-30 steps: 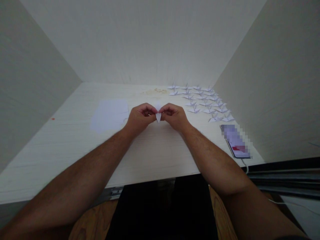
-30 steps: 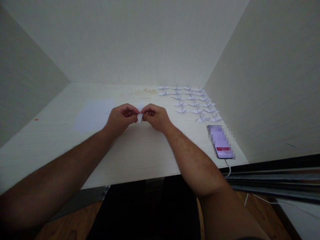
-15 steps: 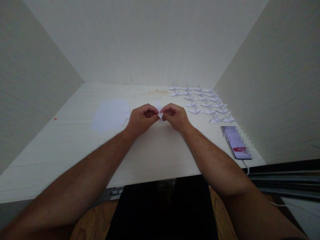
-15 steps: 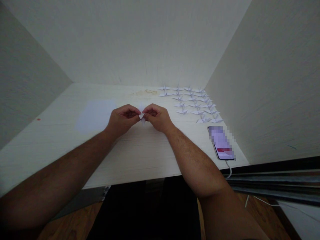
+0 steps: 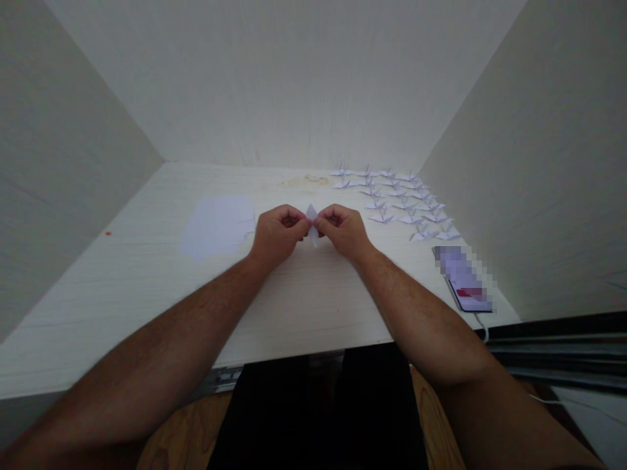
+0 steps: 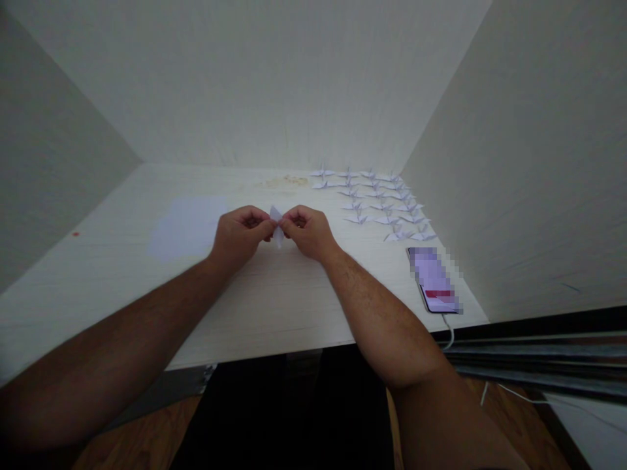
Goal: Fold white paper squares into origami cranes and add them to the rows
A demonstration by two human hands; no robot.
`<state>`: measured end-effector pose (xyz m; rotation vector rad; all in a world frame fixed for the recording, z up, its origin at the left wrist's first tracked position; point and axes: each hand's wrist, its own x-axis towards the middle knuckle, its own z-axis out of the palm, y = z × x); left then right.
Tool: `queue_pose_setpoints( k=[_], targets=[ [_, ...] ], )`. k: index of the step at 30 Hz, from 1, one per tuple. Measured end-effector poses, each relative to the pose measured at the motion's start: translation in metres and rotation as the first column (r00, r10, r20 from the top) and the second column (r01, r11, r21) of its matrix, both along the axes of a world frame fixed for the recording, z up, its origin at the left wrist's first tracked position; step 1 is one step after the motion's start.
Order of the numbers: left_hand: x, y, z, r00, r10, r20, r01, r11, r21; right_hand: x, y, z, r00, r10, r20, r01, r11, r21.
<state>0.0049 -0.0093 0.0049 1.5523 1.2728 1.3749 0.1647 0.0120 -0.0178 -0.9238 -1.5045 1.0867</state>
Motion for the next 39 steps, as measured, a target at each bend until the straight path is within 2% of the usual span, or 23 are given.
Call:
queue_pose_setpoints(
  k=[11,21,30,39],
  targets=[
    [0.003,-0.001,0.000,0.996,-0.033,0.085,0.034,0.999,-0.004,-0.005,-0.003,0.005,0.999,-0.050,-0.019,0.049,0.998,-0.048],
    [0.003,0.000,-0.003,0.995,-0.026,0.092,0.027,1.000,-0.006,-0.008,-0.002,0.003,0.996,-0.056,-0.067,0.050,0.996,-0.078],
    [0.002,0.002,-0.011,0.997,-0.074,0.037,0.069,0.992,0.107,-0.007,-0.001,0.003,0.997,-0.016,-0.080,0.015,1.000,-0.019],
    [-0.003,0.003,-0.004,0.977,-0.118,0.178,0.125,0.992,-0.032,0.000,0.000,0.004,0.988,0.077,-0.136,-0.087,0.994,-0.065]
  ],
)
